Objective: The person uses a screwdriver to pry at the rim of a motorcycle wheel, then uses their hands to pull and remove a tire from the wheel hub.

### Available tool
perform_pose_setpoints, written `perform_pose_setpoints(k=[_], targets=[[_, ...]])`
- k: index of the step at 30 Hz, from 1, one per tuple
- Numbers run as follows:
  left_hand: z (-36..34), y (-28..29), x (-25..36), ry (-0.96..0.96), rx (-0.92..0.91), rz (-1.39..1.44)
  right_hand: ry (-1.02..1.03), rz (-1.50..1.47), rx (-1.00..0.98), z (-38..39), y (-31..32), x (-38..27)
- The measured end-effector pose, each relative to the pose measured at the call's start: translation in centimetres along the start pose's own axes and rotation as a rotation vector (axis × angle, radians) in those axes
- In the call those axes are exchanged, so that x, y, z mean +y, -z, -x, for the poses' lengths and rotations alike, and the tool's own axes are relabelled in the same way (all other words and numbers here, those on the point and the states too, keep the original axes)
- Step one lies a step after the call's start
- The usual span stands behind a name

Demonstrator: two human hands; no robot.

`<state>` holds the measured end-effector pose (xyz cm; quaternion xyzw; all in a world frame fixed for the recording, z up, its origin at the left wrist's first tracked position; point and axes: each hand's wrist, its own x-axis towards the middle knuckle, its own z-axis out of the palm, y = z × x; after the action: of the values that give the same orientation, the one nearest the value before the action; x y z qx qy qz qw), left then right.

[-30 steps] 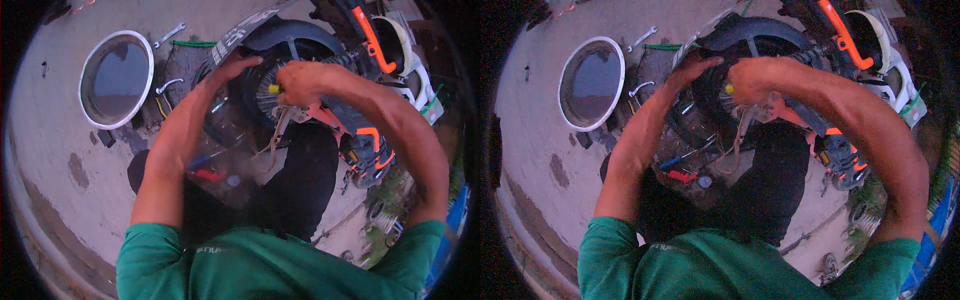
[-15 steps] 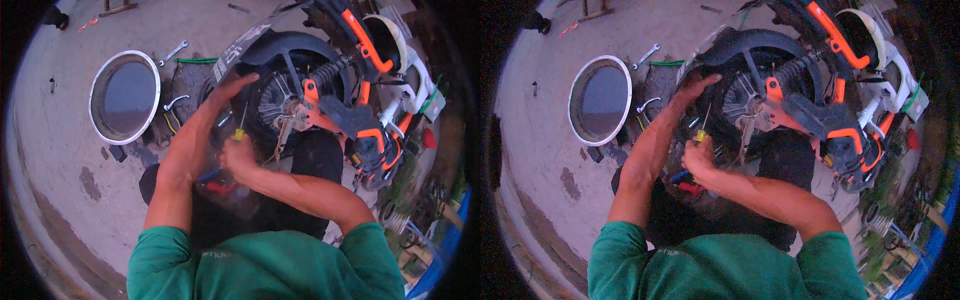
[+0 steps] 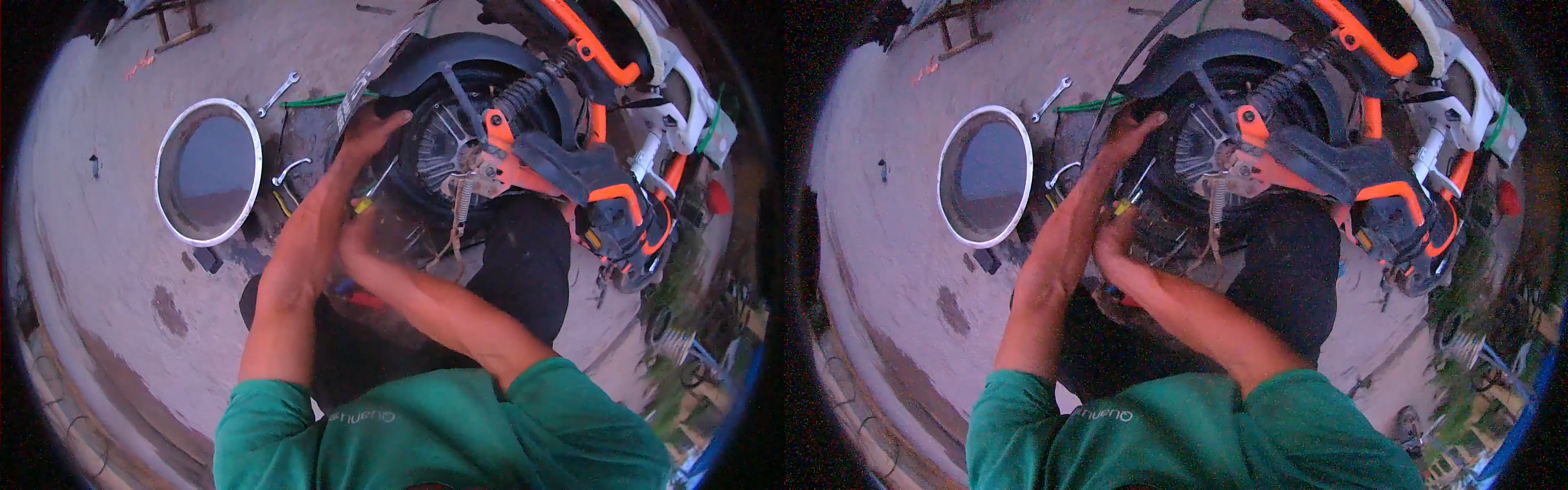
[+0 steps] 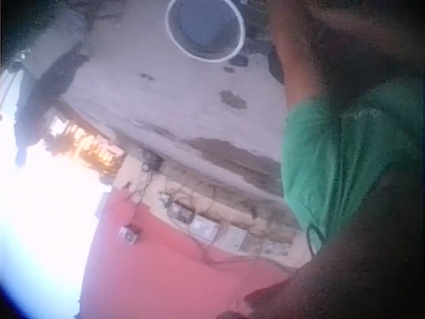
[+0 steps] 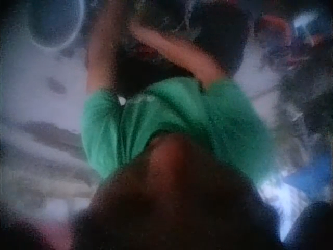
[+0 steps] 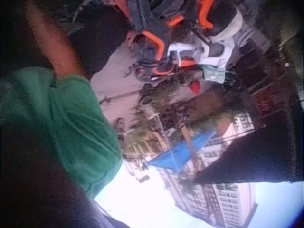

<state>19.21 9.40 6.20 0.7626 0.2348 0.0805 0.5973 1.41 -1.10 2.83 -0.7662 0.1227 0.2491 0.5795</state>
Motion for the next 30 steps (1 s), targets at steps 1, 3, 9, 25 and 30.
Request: perform_pose_setpoints(k=[1, 3, 9, 25, 30], targets=[[-0.4, -0.4, 1.1, -0.002, -0.058, 0.024, -0.031, -0.087, 0.029, -1.4, -0.4, 1.1], [0.5, 1.2, -0.9, -0.031, 0.011, 0.067, -0.253, -0.470, -0.027, -0.6, -2.3, 1.2], [5.3, -2.1, -1.1, 0.196, 0.030, 0.611, -0.498, -0.951, -0.088, -2.9, -0.3, 2.8], [5.3, -6.5, 3.8, 0.194, 0.107, 0.541, 0.010, -0.684, -0.261, -3.9, 3.3, 4.5], [7.8, -1.4, -0.9, 0.516, 0.307, 0.363, 0.085, 0.158, -0.312, 2.4, 5.0, -1.7]])
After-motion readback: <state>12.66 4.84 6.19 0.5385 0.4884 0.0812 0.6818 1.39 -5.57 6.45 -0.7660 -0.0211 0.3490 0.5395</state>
